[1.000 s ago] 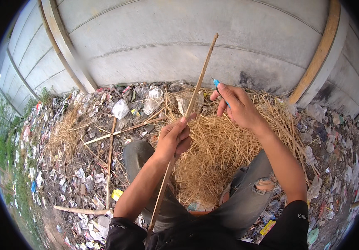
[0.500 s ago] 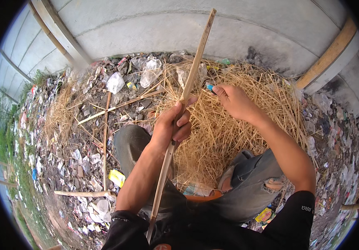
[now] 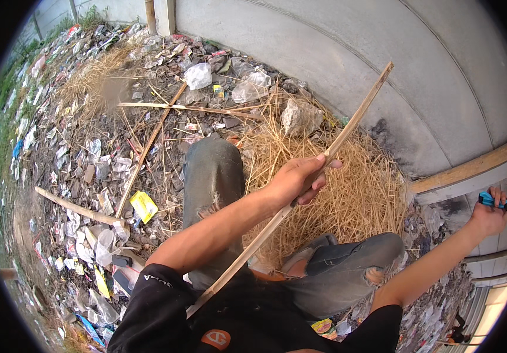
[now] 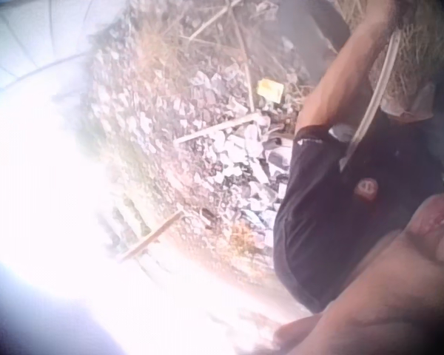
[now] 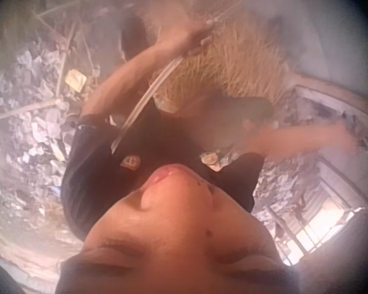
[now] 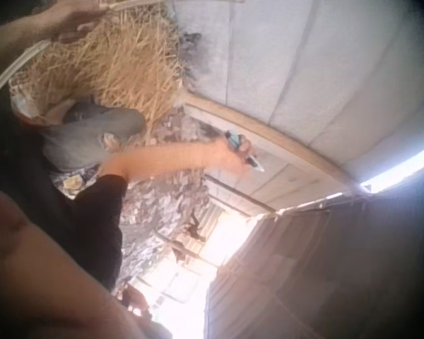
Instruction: The person sits on a pile of straw and uses a utility knife to shave and smooth thin bamboo sticks. They hold the sticks against their legs and scrape the blade along the surface to remove splinters and create a smooth finish.
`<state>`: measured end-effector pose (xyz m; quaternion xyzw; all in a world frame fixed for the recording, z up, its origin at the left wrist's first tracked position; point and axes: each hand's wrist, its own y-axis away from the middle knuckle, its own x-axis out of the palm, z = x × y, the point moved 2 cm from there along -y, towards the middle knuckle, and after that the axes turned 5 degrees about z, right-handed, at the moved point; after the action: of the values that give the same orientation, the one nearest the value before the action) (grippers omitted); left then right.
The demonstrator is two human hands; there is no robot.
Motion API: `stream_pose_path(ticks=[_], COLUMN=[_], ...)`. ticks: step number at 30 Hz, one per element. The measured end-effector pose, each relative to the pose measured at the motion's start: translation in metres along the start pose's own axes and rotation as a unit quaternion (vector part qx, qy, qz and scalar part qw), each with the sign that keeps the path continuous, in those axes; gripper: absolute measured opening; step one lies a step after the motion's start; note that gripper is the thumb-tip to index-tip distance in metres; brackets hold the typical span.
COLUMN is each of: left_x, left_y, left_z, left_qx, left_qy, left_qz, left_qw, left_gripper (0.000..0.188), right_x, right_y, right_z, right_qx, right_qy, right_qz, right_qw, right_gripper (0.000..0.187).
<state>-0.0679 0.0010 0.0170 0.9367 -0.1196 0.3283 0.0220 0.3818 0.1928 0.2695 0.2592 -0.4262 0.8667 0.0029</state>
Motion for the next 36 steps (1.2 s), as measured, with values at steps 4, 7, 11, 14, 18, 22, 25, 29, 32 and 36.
stream_pose_path(ticks=[4, 7, 11, 14, 18, 22, 25, 29, 32, 36], left_x=[0.011, 0.014, 0.001, -0.018, -0.043, -0.064, -0.065, -0.054, -0.044, -0.048], left_y=[0.026, 0.036, 0.046, 0.055, 0.067, 0.088, 0.097, 0.088, 0.082, 0.069], left_z=[0.020, 0.040, 0.036, 0.021, 0.011, 0.000, -0.010, -0.015, -0.014, 0.000], left_qx=[-0.012, 0.021, 0.078, 0.099, 0.121, 0.126, 0.134, 0.132, 0.107, 0.074], left_qy=[-0.019, -0.101, -0.142, -0.151, -0.152, -0.116, -0.083, -0.070, -0.064, -0.103], left_qz=[-0.026, -0.012, -0.027, -0.060, -0.127, -0.162, -0.156, -0.139, -0.126, -0.138], left_qw=[0.999, 0.995, 0.986, 0.982, 0.973, 0.972, 0.975, 0.979, 0.984, 0.982], left_gripper=[0.043, 0.050, 0.050, 0.048, 0.047, 0.046, 0.045, 0.044, 0.044, 0.044], right_x=[0.042, 0.106, 0.215, 0.300, 0.417, 0.480, 0.496, 0.475, 0.427, 0.337], right_y=[-0.005, 0.006, 0.036, 0.079, 0.177, 0.238, 0.268, 0.275, 0.261, 0.239], right_z=[0.022, 0.022, -0.002, -0.023, -0.034, -0.068, -0.092, -0.097, -0.097, -0.093], right_qx=[-0.006, -0.003, -0.035, -0.074, -0.151, -0.188, -0.166, -0.128, -0.079, 0.093], right_qy=[-0.016, 0.008, 0.015, 0.084, 0.250, 0.217, 0.192, 0.253, 0.273, 0.293], right_qz=[0.128, 0.156, 0.170, 0.221, 0.379, 0.566, 0.633, 0.658, 0.650, 0.565], right_qw=[0.992, 0.988, 0.985, 0.969, 0.878, 0.772, 0.731, 0.698, 0.705, 0.766], right_gripper=[0.039, 0.045, 0.048, 0.046, 0.043, 0.039, 0.037, 0.037, 0.037, 0.037])
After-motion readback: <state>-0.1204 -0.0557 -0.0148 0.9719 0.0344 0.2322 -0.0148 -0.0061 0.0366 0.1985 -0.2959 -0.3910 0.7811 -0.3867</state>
